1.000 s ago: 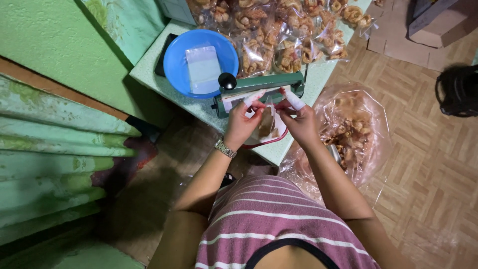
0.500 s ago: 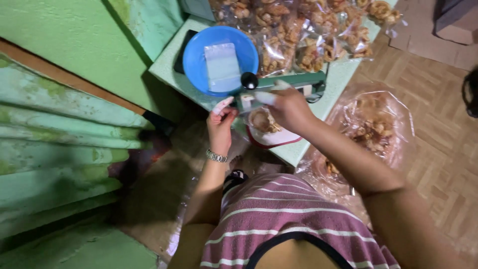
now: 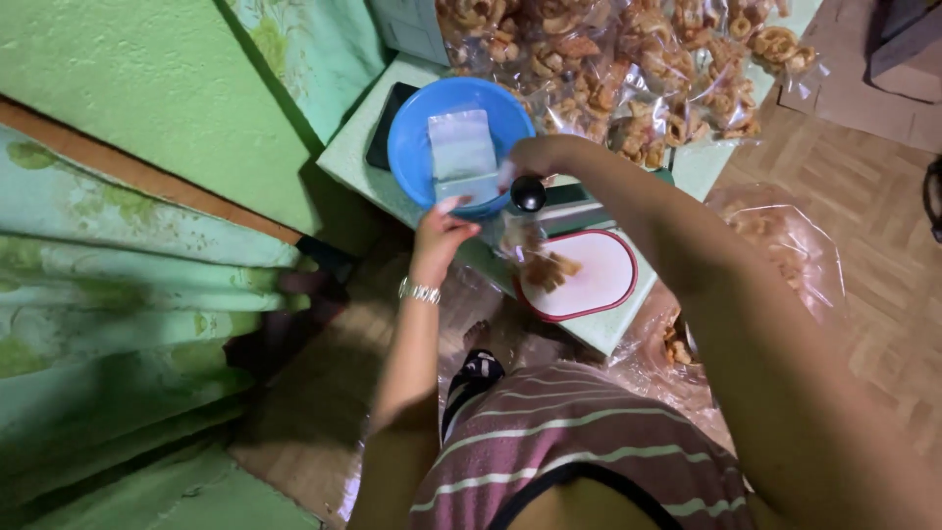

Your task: Packaging snacks by scooping them into small plastic bags, weighing each bag on a digital scale, and sealing them with a manual heat sealer.

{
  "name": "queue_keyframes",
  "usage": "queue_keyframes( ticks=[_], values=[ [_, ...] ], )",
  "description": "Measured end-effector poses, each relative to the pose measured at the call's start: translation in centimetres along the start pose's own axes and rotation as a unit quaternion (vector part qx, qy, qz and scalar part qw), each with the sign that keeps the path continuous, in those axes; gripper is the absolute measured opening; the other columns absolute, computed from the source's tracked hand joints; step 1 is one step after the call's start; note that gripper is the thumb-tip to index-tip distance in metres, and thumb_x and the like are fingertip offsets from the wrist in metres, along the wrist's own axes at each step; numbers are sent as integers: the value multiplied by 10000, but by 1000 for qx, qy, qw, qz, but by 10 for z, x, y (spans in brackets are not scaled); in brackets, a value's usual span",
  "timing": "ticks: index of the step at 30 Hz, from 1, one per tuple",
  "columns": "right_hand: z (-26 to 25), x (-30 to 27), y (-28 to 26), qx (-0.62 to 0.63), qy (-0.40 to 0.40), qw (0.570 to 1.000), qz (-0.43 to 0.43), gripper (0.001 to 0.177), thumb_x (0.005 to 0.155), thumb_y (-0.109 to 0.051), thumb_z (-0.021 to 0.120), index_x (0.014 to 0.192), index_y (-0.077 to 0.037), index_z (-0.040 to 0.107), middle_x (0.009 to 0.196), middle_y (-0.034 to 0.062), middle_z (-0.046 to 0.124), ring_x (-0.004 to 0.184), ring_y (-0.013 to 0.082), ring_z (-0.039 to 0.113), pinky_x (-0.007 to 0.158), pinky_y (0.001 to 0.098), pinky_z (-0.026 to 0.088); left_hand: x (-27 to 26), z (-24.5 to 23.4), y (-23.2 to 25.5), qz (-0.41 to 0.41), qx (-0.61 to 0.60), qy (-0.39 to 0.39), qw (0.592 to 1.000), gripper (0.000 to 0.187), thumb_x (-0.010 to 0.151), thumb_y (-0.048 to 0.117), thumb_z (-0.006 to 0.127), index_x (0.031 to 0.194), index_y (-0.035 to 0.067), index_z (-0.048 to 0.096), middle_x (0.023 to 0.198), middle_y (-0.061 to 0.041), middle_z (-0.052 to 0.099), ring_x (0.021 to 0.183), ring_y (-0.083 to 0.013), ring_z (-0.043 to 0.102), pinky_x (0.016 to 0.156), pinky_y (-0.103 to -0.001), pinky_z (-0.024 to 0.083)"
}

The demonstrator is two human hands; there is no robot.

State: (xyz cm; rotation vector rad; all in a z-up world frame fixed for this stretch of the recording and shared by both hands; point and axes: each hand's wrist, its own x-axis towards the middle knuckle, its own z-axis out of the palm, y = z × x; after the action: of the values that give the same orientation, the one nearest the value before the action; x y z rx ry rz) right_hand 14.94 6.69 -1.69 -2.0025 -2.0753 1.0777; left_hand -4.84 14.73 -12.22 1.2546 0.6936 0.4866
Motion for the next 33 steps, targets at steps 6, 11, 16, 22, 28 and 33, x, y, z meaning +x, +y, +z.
queue_keyframes(
  ticks=[6,11,16,22,28,33],
  values=[
    [23,-54,48,134,100,960,226,225,646,-179,628,819,-41,672,766,194,644,792,360,621,689,451,474,49,62,8,-47,19,-227,972,453,548,-84,776,955,71,650,673,-145,607,595,-236,649,516,-303,578],
    [54,-60,79,84,126,946,286,285,671,-241,567,892,-105,685,847,172,649,900,359,599,778,459,471,117,86,-37,10,265,-444,856,456,631,-64,457,1028,50,649,1070,-189,606,1040,-329,535,920,-367,403],
    [86,-41,110,5,146,946,290,268,696,-235,513,887,-159,684,806,120,659,872,318,621,751,443,497,112,87,-23,-5,354,-393,848,466,543,91,673,1000,184,671,795,-62,672,831,-191,635,755,-227,459],
    [73,-45,80,10,149,942,300,290,727,-279,475,879,-119,663,808,154,644,862,342,616,743,460,493,114,86,-23,-21,384,-373,844,449,526,148,738,967,200,673,742,-34,676,786,-172,641,714,-222,474],
    [51,-60,39,14,169,928,332,448,781,-430,412,877,-58,643,823,198,638,859,382,609,742,500,476,81,84,20,10,451,-269,851,384,638,319,701,1000,210,641,724,-47,652,756,-213,633,663,-331,506],
    [47,-59,38,24,175,926,335,492,798,-481,396,878,-66,648,836,187,645,889,366,609,761,496,474,33,100,61,171,546,-99,814,473,854,549,449,1054,151,610,865,-89,608,854,-323,597,695,-472,509]
  ],
)
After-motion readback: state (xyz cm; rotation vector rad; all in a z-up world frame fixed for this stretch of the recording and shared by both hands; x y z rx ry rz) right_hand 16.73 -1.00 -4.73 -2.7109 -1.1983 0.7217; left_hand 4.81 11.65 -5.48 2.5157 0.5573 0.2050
